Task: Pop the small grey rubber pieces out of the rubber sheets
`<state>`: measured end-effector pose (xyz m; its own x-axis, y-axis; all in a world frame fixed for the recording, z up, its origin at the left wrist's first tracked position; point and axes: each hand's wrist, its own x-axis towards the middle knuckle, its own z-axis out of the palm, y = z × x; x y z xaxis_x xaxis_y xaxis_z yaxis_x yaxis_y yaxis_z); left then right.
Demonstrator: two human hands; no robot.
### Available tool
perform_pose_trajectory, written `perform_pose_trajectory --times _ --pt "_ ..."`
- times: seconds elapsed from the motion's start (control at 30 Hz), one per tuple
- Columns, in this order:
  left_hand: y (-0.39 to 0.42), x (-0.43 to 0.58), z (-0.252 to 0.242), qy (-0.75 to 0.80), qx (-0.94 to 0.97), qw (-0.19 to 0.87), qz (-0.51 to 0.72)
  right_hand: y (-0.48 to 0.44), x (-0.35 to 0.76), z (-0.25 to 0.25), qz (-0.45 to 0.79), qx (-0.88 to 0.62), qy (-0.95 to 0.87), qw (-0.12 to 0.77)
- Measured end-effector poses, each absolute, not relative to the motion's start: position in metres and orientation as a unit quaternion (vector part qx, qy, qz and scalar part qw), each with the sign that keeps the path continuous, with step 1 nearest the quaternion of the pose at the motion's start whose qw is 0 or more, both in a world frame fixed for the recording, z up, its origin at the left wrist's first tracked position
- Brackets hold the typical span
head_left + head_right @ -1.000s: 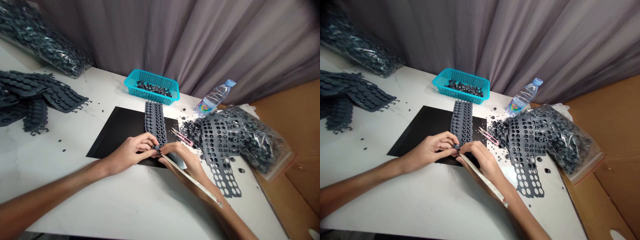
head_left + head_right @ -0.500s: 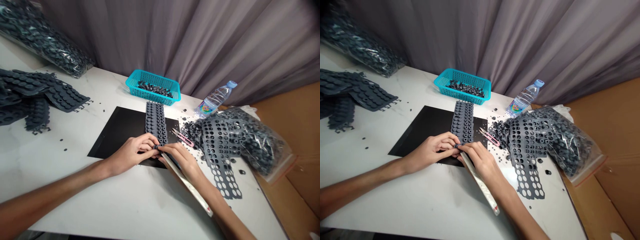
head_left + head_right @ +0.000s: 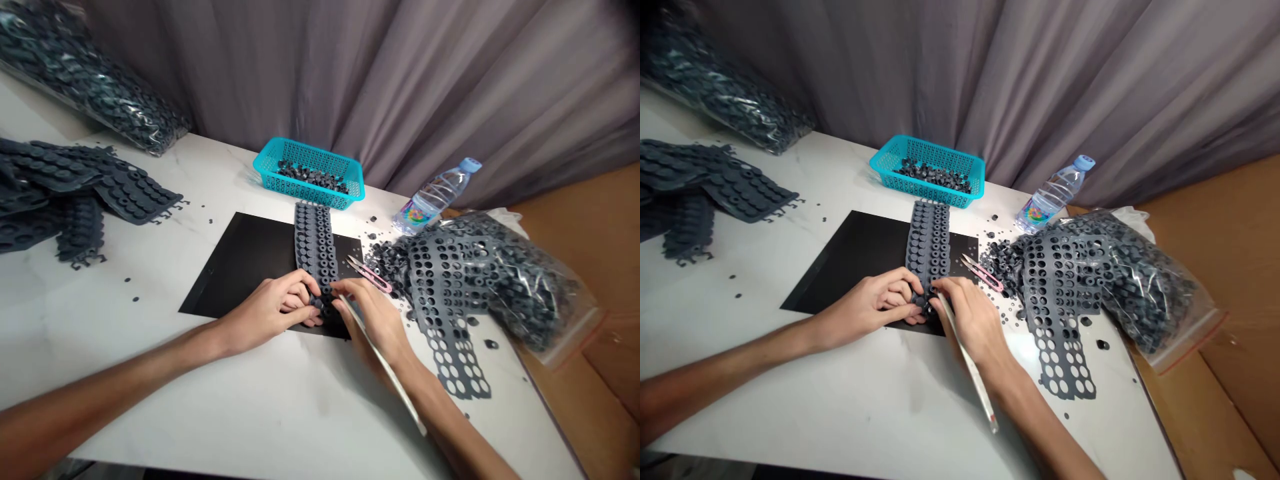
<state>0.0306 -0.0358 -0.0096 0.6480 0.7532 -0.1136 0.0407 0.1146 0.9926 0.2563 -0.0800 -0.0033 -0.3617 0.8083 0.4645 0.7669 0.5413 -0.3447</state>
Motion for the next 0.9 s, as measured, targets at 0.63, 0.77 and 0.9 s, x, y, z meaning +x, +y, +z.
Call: perform_pose_trajectory --times 0.63,0.77,0.9 --pt "-0.035 0.031 -0.011 0.322 0.594 0.679 0.287 -0.085 0.258 0.016 0.214 -0.436 -0.812 0.323" --pt "-0.035 0.031 -0.01 0.324 0.608 0.666 0.288 -0.086 0.256 0.012 0.19 -0.454 -0.81 0.32" --pt "-0.034 0.031 -0.012 0.321 0.606 0.667 0.292 -0.081 0.256 0.007 0.112 -0.426 -0.845 0.302"
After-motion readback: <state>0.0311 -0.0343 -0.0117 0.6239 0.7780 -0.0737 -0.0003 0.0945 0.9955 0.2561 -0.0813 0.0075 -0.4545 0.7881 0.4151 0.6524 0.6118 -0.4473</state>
